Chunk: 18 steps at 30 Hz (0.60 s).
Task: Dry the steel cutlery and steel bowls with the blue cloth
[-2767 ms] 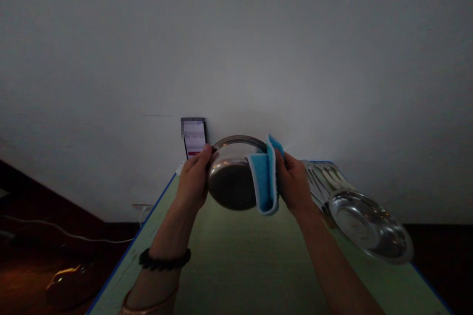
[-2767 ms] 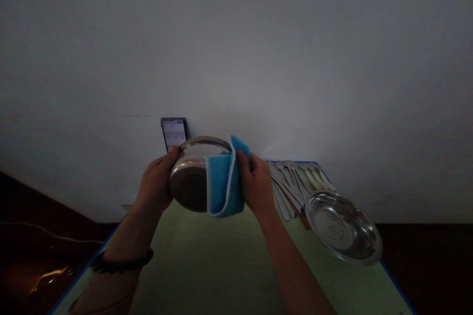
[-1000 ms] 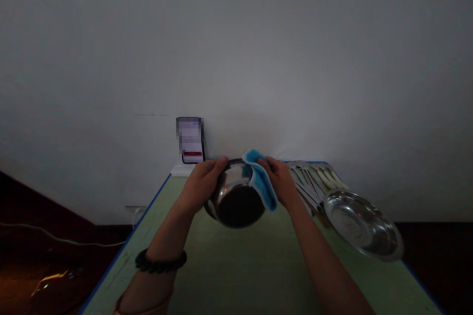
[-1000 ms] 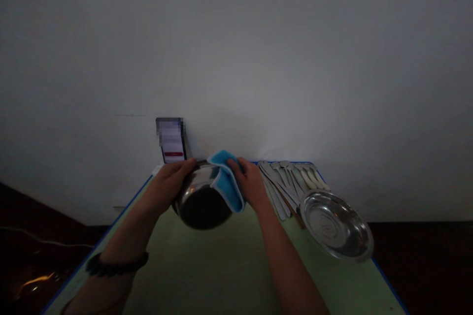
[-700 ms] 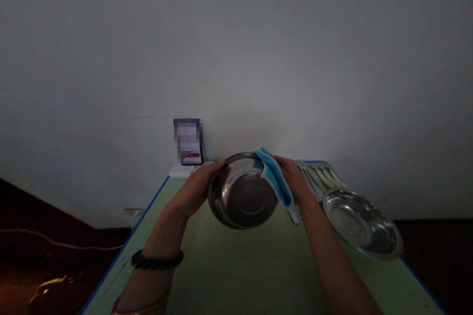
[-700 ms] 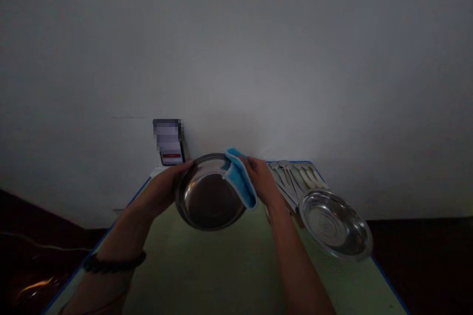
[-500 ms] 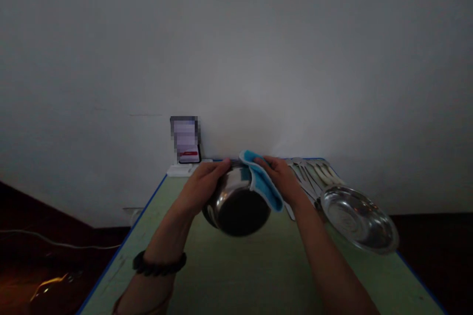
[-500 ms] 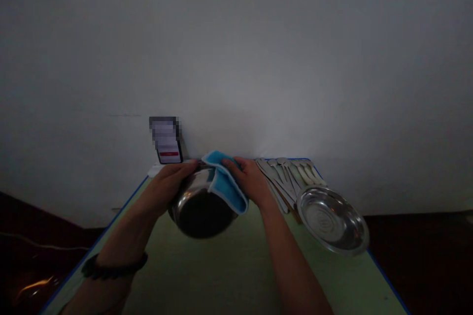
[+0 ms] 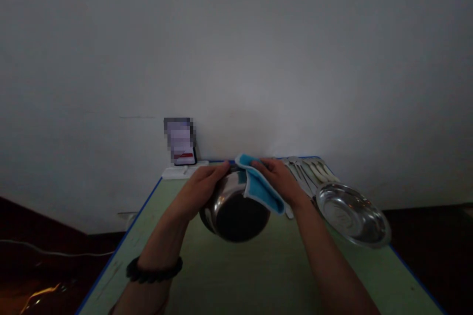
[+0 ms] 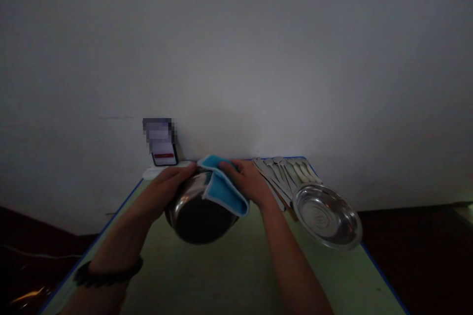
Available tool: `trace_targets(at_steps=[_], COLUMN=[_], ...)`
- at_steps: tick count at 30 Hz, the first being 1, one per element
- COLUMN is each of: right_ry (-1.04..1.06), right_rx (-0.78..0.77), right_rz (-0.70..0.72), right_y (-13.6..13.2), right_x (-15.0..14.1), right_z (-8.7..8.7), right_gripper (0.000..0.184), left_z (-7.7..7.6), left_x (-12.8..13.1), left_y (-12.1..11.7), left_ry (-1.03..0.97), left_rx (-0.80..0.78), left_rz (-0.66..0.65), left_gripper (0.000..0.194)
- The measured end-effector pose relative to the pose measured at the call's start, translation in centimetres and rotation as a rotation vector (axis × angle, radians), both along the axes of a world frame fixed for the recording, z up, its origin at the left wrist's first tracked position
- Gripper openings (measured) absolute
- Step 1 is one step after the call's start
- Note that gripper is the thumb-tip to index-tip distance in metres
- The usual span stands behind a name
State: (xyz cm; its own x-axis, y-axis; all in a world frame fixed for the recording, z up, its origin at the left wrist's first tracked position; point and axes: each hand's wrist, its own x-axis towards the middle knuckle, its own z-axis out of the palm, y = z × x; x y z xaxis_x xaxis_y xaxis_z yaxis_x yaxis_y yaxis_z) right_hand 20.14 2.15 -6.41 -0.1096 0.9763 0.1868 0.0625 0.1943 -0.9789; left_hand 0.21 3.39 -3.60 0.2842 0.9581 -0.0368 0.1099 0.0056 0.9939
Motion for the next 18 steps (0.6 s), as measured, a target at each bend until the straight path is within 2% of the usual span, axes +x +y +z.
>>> trace_targets(at_steps=[2,5,8,10,12,14,15,16,18], right_ry=[0.155,0.396,0.442,0.421,0.309,0.118,0.045,0.011,0.063], right_rx=[-0.034,-0.048,-0.024,-0.029,-0.035,-0.023,-0.013,-0.006,-0.008], right_rz=[-0.088,-0.260,-0.305,-0.262,-0.154,-0.016,0.023,0.030,-0.042], right_y=[0.5,1.5,1.9,1.5,0.9,0.2,0.0,0.0,0.3], right_x=[-1.3,-3.0,-2.8,-1.6,-0.3,0.5,0.5,0.3,-0.5], right_z=[-1.0,-2.9,-3.7,-3.1,-2.0,-0.9,-0.5,-0.4,-0.7], right_gripper=[0.034,0.033,0.034,0.030,0.024,0.024,0.026,0.030,0.035], left_z=[-0.3,-0.7,-0.6,-0.3,0.1,0.4,0.4,0.4,0.2], left_x=[0.1,0.3,0.5,0.5,0.3,0.1,0.1,0.1,0.2], left_y=[0.2,0.9,1.3,1.0,0.5,-0.1,-0.3,-0.4,-0.3], left_ry=[0.004,-0.204,-0.354,-0.340,-0.245,-0.100,-0.036,0.005,0.011], left_rx=[0.064,0.029,-0.040,-0.131,-0.207,-0.172,-0.123,-0.070,0.000], left_rz=[0.143,0.398,0.525,0.480,0.287,0.058,-0.006,-0.020,0.070], left_gripper=[0.039,0.037,0.028,0.020,0.019,0.024,0.027,0.031,0.037])
